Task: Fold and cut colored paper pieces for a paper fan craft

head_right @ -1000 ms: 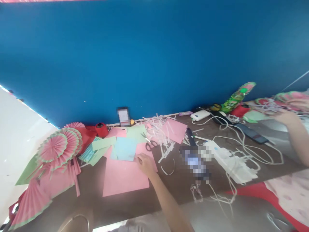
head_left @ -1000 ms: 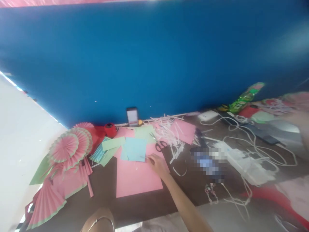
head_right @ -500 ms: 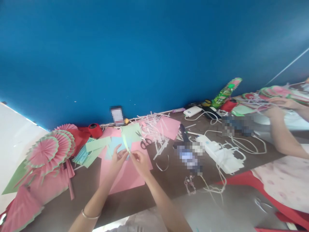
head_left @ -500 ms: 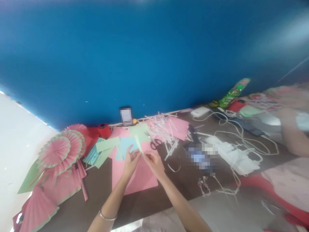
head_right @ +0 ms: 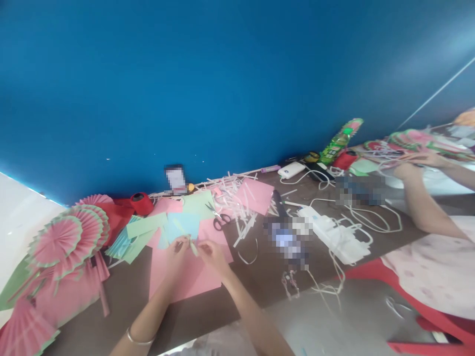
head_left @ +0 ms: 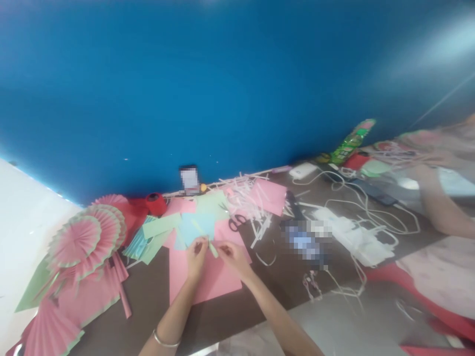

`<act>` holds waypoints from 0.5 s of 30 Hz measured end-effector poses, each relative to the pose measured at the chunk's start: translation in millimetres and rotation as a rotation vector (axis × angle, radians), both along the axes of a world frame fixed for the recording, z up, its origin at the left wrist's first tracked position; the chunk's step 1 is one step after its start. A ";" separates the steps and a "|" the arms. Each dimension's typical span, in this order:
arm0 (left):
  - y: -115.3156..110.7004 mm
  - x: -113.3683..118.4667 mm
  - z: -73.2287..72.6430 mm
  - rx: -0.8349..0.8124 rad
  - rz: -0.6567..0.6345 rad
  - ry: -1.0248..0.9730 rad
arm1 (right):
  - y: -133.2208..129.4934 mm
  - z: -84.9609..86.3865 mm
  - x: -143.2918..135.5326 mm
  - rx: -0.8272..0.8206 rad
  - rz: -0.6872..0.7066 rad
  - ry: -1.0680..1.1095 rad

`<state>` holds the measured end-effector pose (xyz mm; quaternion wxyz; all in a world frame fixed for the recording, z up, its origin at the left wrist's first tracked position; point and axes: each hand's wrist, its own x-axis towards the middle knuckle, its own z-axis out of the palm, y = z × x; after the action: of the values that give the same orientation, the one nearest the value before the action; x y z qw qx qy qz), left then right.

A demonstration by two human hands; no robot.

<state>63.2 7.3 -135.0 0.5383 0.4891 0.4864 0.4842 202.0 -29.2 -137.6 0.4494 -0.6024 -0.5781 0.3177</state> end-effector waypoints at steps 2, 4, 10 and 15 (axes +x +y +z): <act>0.6 -4.2 2.2 -0.031 0.001 0.041 | 8.0 -0.3 14.5 0.012 -0.025 -0.128; 0.4 -6.3 7.5 -0.062 0.013 0.068 | 17.7 -0.5 32.8 0.039 -0.080 -0.264; 0.3 -6.7 17.6 -0.104 0.062 0.065 | 28.1 -6.0 72.1 0.055 -0.152 -0.559; 0.8 -7.7 15.9 -0.118 0.052 0.054 | 14.6 -13.6 77.3 0.060 -0.213 -0.693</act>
<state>55.6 8.1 -119.0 0.5403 0.4565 0.5410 0.4550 279.3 -14.6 -151.3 0.2750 -0.7177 -0.6391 0.0290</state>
